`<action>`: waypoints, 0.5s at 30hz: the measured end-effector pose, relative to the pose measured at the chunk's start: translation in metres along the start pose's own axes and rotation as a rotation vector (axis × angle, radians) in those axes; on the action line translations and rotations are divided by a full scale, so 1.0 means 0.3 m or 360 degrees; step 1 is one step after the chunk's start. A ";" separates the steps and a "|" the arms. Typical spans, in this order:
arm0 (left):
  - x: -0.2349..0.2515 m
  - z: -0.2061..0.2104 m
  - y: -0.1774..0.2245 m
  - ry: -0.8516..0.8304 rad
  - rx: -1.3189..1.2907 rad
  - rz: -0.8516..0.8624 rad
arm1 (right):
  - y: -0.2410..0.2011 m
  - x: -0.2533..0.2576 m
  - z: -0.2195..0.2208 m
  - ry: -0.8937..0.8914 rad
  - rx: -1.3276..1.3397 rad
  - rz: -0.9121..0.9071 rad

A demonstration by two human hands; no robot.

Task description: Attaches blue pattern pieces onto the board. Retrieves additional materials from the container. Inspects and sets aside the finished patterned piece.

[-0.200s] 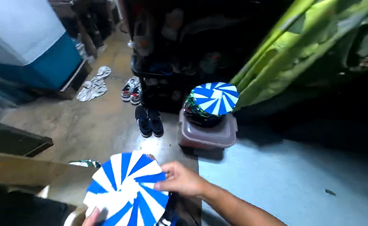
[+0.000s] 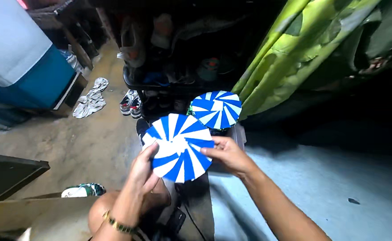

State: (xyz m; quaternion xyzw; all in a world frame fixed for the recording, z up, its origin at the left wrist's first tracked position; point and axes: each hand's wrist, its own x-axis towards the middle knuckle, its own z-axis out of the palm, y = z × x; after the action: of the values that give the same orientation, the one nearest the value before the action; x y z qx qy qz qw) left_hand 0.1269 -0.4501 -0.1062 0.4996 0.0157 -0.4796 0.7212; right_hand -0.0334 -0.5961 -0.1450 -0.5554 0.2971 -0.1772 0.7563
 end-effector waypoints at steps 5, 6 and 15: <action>0.258 0.212 -0.023 -0.0144 0.0034 -0.0170 | -0.030 0.125 -0.212 0.0346 -0.0099 -0.0100; 0.295 0.245 -0.028 -0.0170 0.0070 -0.0181 | -0.036 0.146 -0.247 0.0386 -0.0109 -0.0097; 0.397 0.365 -0.054 -0.0171 0.0603 -0.0187 | -0.061 0.289 -0.414 0.0531 -0.0048 -0.0050</action>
State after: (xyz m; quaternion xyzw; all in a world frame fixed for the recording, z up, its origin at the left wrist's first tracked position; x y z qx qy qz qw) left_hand 0.1295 -0.6119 -0.1226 0.5982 -0.0840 -0.5412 0.5850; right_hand -0.0466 -0.7451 -0.1752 -0.5342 0.4124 -0.2742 0.6851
